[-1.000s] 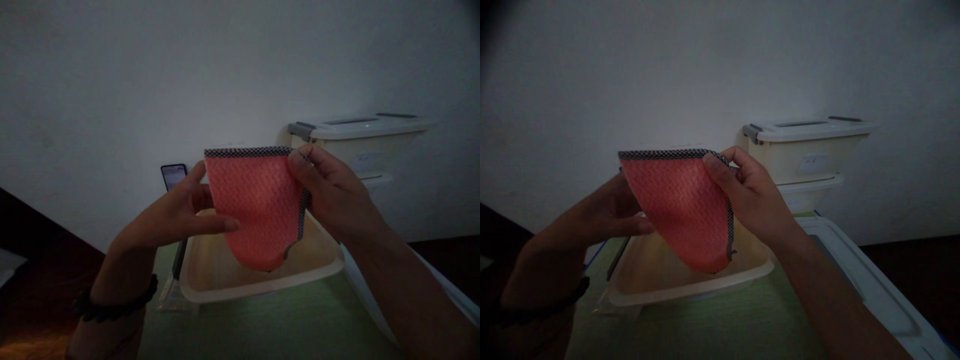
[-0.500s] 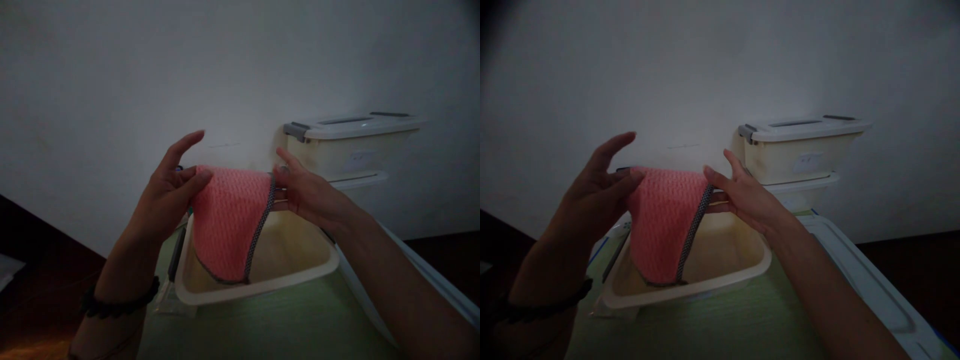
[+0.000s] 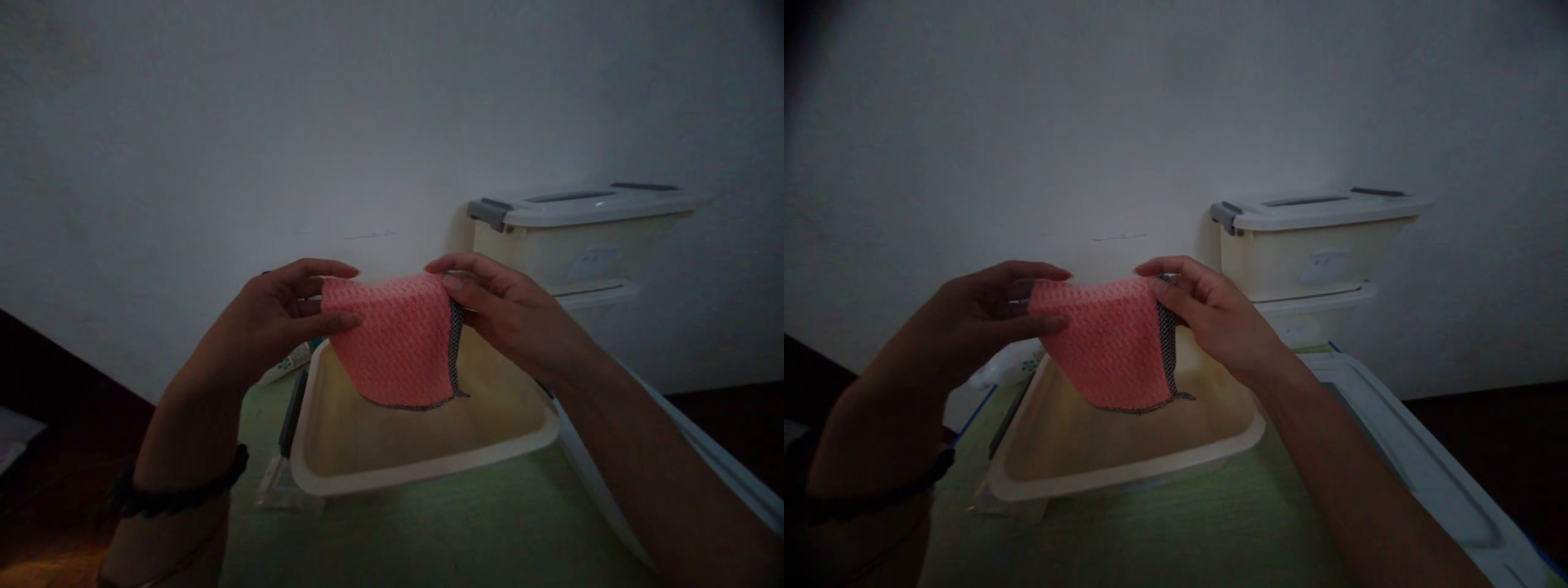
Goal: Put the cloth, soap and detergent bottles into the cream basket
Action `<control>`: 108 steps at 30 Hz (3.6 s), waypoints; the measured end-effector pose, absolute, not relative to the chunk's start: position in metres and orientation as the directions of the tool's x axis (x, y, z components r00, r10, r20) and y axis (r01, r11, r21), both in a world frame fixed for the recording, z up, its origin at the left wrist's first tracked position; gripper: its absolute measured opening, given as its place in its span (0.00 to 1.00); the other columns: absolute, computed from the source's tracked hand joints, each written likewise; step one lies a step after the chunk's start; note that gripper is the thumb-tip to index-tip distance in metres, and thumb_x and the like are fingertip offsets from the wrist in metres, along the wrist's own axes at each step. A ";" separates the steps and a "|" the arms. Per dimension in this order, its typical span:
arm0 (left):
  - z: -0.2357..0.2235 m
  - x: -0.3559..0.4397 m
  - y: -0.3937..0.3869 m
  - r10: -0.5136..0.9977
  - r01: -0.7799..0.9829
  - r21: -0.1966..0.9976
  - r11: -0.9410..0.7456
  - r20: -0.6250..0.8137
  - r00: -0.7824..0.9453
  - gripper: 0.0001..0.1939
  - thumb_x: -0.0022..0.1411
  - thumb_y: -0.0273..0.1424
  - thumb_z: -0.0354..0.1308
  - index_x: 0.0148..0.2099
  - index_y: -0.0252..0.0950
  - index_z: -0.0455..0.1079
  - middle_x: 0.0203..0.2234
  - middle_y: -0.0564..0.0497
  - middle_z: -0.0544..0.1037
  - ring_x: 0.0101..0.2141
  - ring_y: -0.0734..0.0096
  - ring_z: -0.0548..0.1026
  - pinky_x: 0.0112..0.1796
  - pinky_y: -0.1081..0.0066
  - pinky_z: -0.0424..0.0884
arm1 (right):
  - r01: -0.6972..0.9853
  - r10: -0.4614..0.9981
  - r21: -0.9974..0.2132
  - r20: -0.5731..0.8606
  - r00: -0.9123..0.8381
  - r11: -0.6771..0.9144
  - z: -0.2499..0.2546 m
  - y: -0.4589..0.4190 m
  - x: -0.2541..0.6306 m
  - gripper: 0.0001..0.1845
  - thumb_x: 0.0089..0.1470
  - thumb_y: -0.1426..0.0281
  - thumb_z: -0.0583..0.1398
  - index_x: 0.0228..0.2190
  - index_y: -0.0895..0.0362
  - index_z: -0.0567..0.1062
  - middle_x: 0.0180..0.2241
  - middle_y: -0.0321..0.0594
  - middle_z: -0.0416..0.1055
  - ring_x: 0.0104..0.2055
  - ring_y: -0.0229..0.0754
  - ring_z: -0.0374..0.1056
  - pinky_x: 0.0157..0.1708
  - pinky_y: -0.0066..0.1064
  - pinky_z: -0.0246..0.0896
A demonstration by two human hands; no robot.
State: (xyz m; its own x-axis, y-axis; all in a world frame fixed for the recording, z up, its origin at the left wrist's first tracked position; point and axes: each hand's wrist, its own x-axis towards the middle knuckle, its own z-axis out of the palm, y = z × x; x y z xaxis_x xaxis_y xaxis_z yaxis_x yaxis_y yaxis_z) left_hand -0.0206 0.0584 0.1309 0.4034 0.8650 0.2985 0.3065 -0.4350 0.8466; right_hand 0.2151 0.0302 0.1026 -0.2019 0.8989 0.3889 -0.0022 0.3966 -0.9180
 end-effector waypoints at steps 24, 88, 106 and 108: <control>0.133 -0.017 0.059 0.800 0.606 0.522 -0.600 0.403 0.445 0.13 0.59 0.38 0.51 0.30 0.33 0.68 0.23 0.54 0.70 0.25 0.77 0.67 0.27 0.77 0.65 | 0.567 0.847 -0.631 0.433 -0.309 0.529 0.105 0.031 0.223 0.11 0.55 0.63 0.56 0.28 0.58 0.72 0.26 0.35 0.66 0.29 0.37 0.63 0.28 0.29 0.55; 0.126 -0.011 0.050 0.755 0.016 0.873 -0.487 0.411 0.511 0.11 0.58 0.27 0.56 0.39 0.40 0.57 0.28 0.56 0.70 0.25 0.79 0.69 0.23 0.80 0.65 | 0.056 0.876 -0.980 0.146 -0.459 0.192 0.101 0.026 0.224 0.31 0.50 0.67 0.61 0.53 0.48 0.53 0.31 0.33 0.73 0.37 0.40 0.72 0.35 0.33 0.66; 0.123 -0.012 0.063 0.876 -0.130 0.969 -0.210 0.245 0.415 0.27 0.63 0.34 0.48 0.61 0.47 0.43 0.41 0.56 0.74 0.38 0.74 0.75 0.39 0.71 0.72 | 0.099 0.856 -0.850 0.515 -0.051 0.517 0.103 0.026 0.219 0.09 0.50 0.66 0.60 0.36 0.50 0.70 0.35 0.34 0.70 0.32 0.38 0.68 0.30 0.33 0.64; 0.124 -0.011 0.061 0.866 -0.065 0.950 -0.306 0.306 0.396 0.25 0.64 0.35 0.43 0.61 0.47 0.43 0.44 0.55 0.74 0.42 0.74 0.74 0.41 0.70 0.72 | 0.092 0.842 -0.838 0.539 -0.010 0.538 0.104 0.025 0.216 0.10 0.51 0.68 0.59 0.37 0.49 0.69 0.38 0.34 0.69 0.35 0.39 0.68 0.31 0.33 0.65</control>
State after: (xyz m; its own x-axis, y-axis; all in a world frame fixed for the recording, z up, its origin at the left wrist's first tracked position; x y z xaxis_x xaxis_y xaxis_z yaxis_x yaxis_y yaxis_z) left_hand -0.0111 0.0613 0.1245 0.3958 0.8660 0.3056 -0.0647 -0.3056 0.9499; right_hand 0.2161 0.0250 0.1037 -0.0104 0.8422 0.5391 0.0921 0.5376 -0.8382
